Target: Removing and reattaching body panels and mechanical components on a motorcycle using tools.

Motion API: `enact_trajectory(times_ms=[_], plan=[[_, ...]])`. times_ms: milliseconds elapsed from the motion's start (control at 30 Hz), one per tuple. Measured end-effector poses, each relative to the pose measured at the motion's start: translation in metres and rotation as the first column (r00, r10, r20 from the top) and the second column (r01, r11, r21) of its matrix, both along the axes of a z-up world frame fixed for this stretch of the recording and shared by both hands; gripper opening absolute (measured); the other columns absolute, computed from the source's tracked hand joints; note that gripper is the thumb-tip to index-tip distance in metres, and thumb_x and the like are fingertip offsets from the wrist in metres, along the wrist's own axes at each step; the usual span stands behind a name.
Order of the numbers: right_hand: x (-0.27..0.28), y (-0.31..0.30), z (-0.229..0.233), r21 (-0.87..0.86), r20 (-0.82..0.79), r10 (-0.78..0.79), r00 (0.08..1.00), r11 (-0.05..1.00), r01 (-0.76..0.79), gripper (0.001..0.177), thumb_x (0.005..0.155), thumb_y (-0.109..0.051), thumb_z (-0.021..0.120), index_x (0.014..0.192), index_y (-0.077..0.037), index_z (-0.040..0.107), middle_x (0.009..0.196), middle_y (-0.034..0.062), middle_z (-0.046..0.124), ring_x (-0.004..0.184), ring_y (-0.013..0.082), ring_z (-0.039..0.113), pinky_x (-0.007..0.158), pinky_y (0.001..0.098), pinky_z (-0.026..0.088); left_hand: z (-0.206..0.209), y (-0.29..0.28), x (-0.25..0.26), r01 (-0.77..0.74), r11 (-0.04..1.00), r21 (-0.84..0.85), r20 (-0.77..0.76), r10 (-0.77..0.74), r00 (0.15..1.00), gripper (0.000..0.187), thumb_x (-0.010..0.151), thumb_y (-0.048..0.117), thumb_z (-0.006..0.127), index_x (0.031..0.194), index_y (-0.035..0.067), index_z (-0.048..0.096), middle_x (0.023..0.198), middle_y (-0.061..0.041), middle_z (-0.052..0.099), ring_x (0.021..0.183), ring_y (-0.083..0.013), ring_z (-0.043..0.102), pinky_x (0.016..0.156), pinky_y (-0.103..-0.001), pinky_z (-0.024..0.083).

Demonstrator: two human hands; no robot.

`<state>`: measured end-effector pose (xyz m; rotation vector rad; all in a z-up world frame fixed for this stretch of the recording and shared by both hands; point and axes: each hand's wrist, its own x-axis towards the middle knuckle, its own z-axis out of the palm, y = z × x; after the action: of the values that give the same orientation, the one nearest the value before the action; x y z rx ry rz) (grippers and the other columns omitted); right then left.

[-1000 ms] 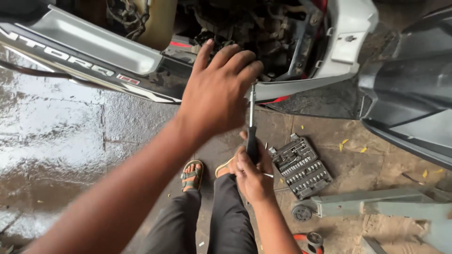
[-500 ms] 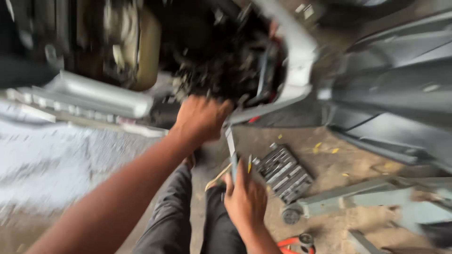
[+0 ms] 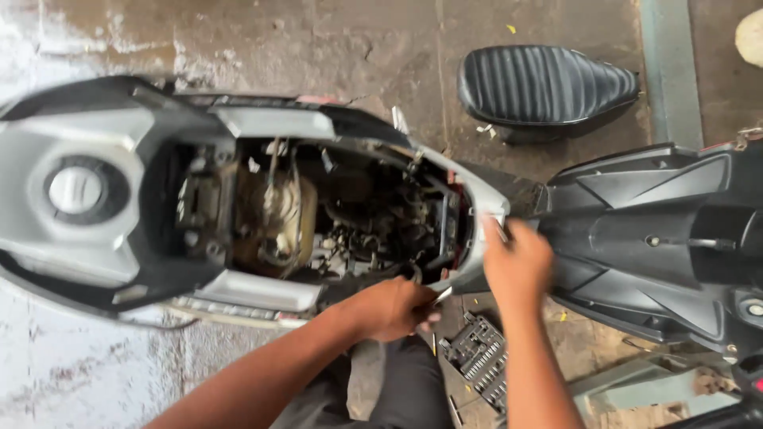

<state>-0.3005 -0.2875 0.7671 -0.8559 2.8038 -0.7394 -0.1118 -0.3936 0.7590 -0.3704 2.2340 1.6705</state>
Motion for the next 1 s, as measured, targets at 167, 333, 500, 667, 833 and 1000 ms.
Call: enact_trajectory(times_ms=[167,333,500,667,833,1000], plan=[[-0.071,-0.164,0.004,-0.102,-0.017,0.346,0.938,0.933,-0.346,0.054,0.094,-0.051,0.073,0.074,-0.002,0.063,0.073,0.021,0.062,0.069,0.0454,0.058,0.058,0.0519,0.043,-0.021,-0.101,-0.099,-0.044,0.998,-0.047,0.037,0.046,0.998,0.022,0.079,0.008,0.065,0.097,0.008,0.078,0.094,-0.008,0.08,0.083,-0.0263,0.077,0.077,-0.04,0.059],[-0.153,-0.292,-0.052,0.029,-0.099,0.521,0.848,0.853,-0.521,0.056,0.088,-0.061,0.073,0.075,-0.006,0.07,0.08,0.0168,0.069,0.076,0.0419,0.066,0.065,0.0569,0.05,-0.098,-0.213,-0.177,-0.167,0.936,-0.311,-0.054,0.158,0.986,0.018,0.081,0.019,0.074,0.095,0.01,0.08,0.093,-0.01,0.078,0.085,-0.0282,0.074,0.078,-0.04,0.058],[-0.196,-0.352,-0.103,0.149,-0.123,0.473,0.872,0.878,-0.455,0.05,0.083,-0.057,0.078,0.094,-0.009,0.075,0.094,0.0176,0.073,0.082,0.0388,0.071,0.069,0.051,0.054,-0.128,-0.234,-0.222,-0.362,0.92,-0.152,-0.011,0.364,0.931,0.019,0.091,0.016,0.066,0.104,0.001,0.063,0.089,-0.011,0.079,0.081,-0.0242,0.075,0.076,-0.038,0.058],[-0.2,-0.368,-0.138,0.248,-0.015,0.473,0.881,0.855,-0.456,0.042,0.084,-0.049,0.077,0.094,-0.008,0.075,0.096,0.0175,0.073,0.084,0.0369,0.072,0.069,0.0503,0.054,-0.128,-0.244,-0.225,-0.382,0.92,-0.088,0.14,0.391,0.91,0.013,0.092,0.013,0.063,0.099,0.002,0.063,0.085,-0.009,0.077,0.075,-0.0215,0.076,0.072,-0.036,0.058],[-0.206,-0.362,-0.143,0.315,0.011,0.428,0.904,0.856,-0.41,0.033,0.085,-0.042,0.077,0.091,-0.01,0.079,0.093,0.0177,0.074,0.091,0.038,0.071,0.073,0.0511,0.054,-0.134,-0.251,-0.228,-0.29,0.951,-0.105,0.121,0.302,0.946,0.01,0.088,0.01,0.066,0.093,0.002,0.067,0.083,-0.01,0.076,0.076,-0.0224,0.075,0.072,-0.037,0.057],[-0.204,-0.365,-0.138,0.376,0.096,0.387,0.917,0.839,-0.394,0.029,0.091,-0.037,0.073,0.095,-0.009,0.079,0.095,0.0193,0.074,0.093,0.0388,0.071,0.077,0.0511,0.054,-0.152,-0.253,-0.224,-0.307,0.938,-0.163,0.107,0.326,0.939,0.013,0.084,0.009,0.067,0.094,0.002,0.066,0.084,-0.015,0.075,0.075,-0.0312,0.075,0.07,-0.041,0.057]])
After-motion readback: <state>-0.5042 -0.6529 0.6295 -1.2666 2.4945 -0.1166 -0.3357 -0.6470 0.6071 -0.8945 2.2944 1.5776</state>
